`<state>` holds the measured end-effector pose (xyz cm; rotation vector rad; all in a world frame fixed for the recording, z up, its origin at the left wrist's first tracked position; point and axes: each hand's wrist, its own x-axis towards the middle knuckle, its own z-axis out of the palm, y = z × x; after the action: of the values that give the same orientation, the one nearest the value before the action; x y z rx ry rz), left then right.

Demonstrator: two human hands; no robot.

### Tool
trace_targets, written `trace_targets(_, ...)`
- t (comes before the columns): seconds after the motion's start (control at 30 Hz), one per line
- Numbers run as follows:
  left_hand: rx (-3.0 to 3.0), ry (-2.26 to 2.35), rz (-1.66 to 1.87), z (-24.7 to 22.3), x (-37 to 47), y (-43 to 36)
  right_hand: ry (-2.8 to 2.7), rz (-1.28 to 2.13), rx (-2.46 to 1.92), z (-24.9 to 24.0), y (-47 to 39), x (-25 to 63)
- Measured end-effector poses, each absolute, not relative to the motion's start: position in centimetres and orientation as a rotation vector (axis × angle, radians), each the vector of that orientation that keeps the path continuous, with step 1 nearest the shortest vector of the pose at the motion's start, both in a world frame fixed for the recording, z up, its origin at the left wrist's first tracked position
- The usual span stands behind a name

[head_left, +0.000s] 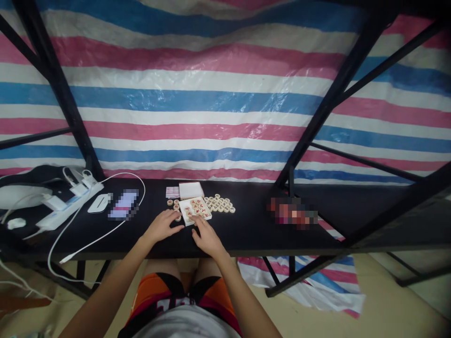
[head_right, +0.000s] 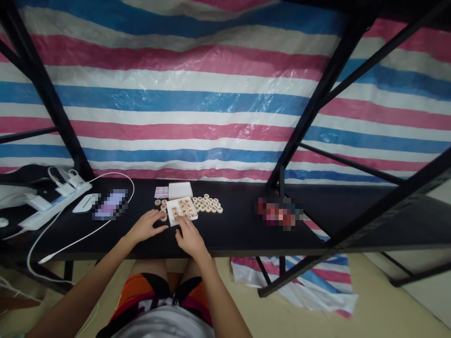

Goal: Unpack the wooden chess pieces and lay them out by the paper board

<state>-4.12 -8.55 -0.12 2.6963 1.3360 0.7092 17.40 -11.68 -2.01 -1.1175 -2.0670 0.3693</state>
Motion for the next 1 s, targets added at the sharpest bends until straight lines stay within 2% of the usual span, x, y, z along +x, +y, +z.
trace_targets(0.2,2.788,1.277,0.566,-1.1,-2.8,-9.0,-1.864,0.237,-1.409,-2.8,-10.8,17.5)
trace_targets(0.77,2.713,1.439,0.719,-0.8,-2.8,-9.8,-1.747,0.418,-1.329,-2.7,-10.8,18.2)
trace_targets(1.0,2.870,1.523,0.407,2.2,0.7,-7.4,-1.713,0.458,-1.303,-2.4,-10.8,18.3)
